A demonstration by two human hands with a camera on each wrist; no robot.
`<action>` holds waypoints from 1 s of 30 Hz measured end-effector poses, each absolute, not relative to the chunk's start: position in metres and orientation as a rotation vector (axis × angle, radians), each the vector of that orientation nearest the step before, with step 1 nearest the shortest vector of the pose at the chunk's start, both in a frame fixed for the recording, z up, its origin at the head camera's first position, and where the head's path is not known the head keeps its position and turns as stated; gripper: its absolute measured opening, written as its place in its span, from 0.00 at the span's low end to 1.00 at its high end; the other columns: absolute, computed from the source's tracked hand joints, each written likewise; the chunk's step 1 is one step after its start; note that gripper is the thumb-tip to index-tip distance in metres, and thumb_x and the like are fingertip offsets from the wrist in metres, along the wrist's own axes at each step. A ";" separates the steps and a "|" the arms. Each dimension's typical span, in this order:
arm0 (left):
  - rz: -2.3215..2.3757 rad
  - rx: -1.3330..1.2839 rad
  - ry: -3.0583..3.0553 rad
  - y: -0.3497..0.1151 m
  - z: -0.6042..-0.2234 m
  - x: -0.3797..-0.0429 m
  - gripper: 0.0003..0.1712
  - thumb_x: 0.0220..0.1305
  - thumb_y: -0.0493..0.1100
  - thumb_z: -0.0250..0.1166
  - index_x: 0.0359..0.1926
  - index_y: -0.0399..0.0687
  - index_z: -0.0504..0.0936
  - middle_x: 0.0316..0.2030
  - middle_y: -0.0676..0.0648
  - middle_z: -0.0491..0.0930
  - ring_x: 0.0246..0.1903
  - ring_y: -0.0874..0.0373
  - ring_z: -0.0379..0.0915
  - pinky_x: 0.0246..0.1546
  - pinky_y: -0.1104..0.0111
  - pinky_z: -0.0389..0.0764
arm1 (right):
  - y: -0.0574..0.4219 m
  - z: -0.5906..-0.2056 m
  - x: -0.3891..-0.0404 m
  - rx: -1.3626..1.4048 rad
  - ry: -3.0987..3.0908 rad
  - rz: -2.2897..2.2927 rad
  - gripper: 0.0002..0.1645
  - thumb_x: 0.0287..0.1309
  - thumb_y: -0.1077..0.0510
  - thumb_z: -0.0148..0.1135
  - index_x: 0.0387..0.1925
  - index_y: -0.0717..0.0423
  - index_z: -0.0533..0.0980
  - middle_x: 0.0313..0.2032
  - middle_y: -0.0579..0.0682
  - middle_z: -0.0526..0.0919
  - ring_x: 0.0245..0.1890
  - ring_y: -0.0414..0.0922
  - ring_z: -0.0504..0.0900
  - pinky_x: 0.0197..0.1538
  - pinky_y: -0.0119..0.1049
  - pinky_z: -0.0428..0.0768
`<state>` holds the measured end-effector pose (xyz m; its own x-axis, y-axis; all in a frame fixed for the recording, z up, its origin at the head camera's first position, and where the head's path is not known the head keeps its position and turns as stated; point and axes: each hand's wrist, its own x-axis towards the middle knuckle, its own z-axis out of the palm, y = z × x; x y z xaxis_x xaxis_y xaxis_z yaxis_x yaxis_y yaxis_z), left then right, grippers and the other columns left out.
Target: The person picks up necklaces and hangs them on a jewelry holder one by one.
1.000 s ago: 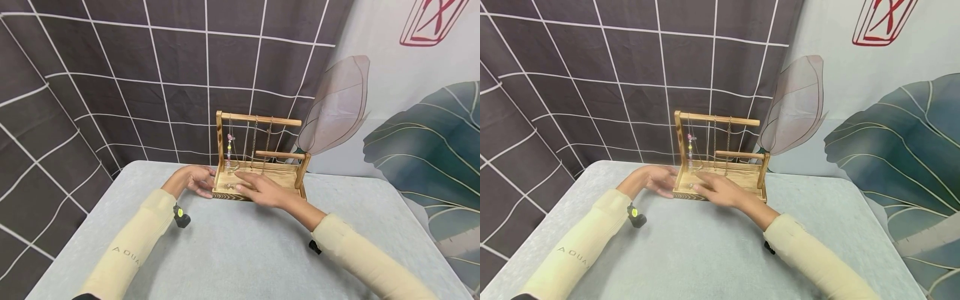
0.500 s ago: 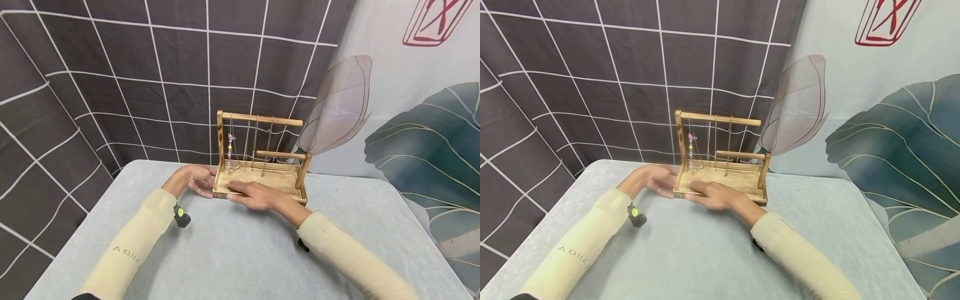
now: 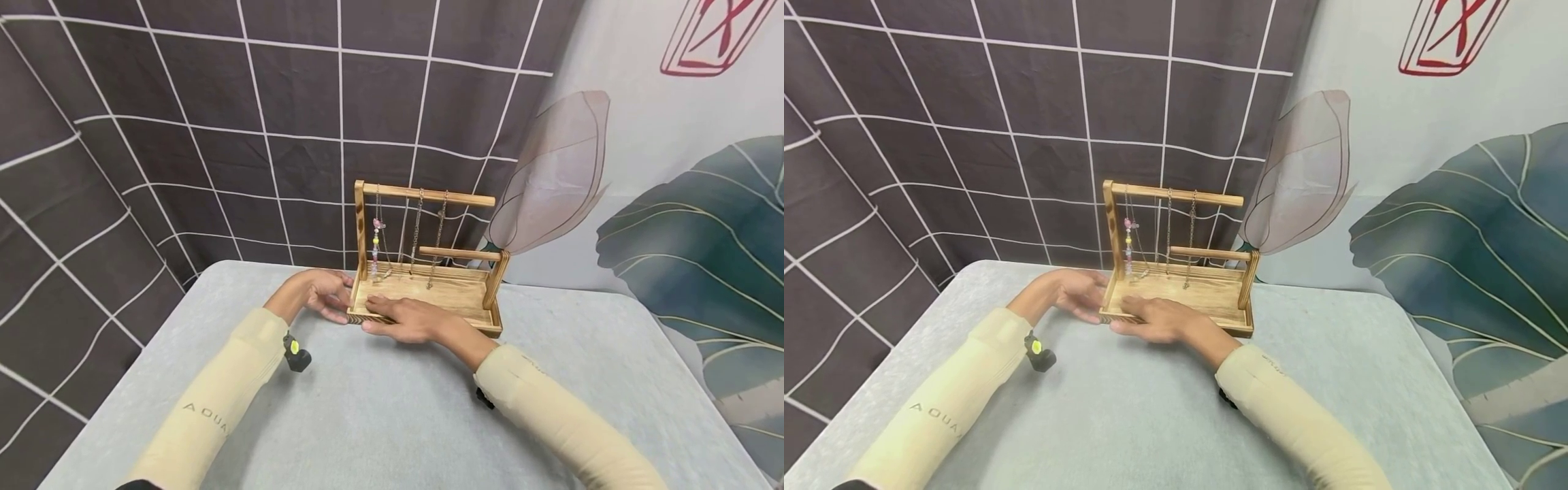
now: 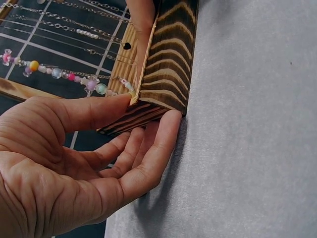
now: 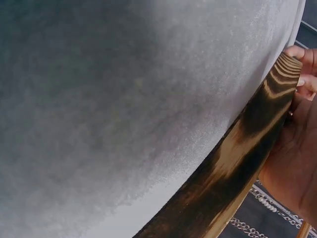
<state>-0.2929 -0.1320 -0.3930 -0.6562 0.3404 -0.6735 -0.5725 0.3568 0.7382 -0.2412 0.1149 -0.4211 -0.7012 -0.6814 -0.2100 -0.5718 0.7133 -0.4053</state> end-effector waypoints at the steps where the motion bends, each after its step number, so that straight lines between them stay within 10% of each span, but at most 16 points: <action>1: 1.416 -0.204 1.808 -0.132 -0.392 -0.293 0.32 0.75 0.22 0.56 0.75 0.43 0.64 0.66 0.40 0.76 0.55 0.48 0.80 0.49 0.60 0.98 | 0.115 -0.420 -0.241 -0.969 2.578 -0.427 0.53 0.81 0.18 0.39 0.90 0.43 0.58 0.91 0.48 0.54 0.89 0.58 0.60 0.94 0.60 0.60; 30: 1.405 -0.151 1.818 -0.136 -0.395 -0.289 0.39 0.75 0.22 0.55 0.83 0.40 0.58 0.70 0.35 0.77 0.58 0.47 0.80 0.61 0.55 0.96 | 0.191 -0.404 -0.226 -0.705 2.707 -0.229 0.60 0.78 0.15 0.43 0.88 0.53 0.61 0.90 0.54 0.57 0.86 0.65 0.65 0.90 0.63 0.68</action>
<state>-0.2893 -0.1357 -0.3948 -0.6609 0.3677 -0.6542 -0.5402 0.3720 0.7549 -0.2263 0.1907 -0.4043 -0.8219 -0.4978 -0.2770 -0.4443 0.8644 -0.2353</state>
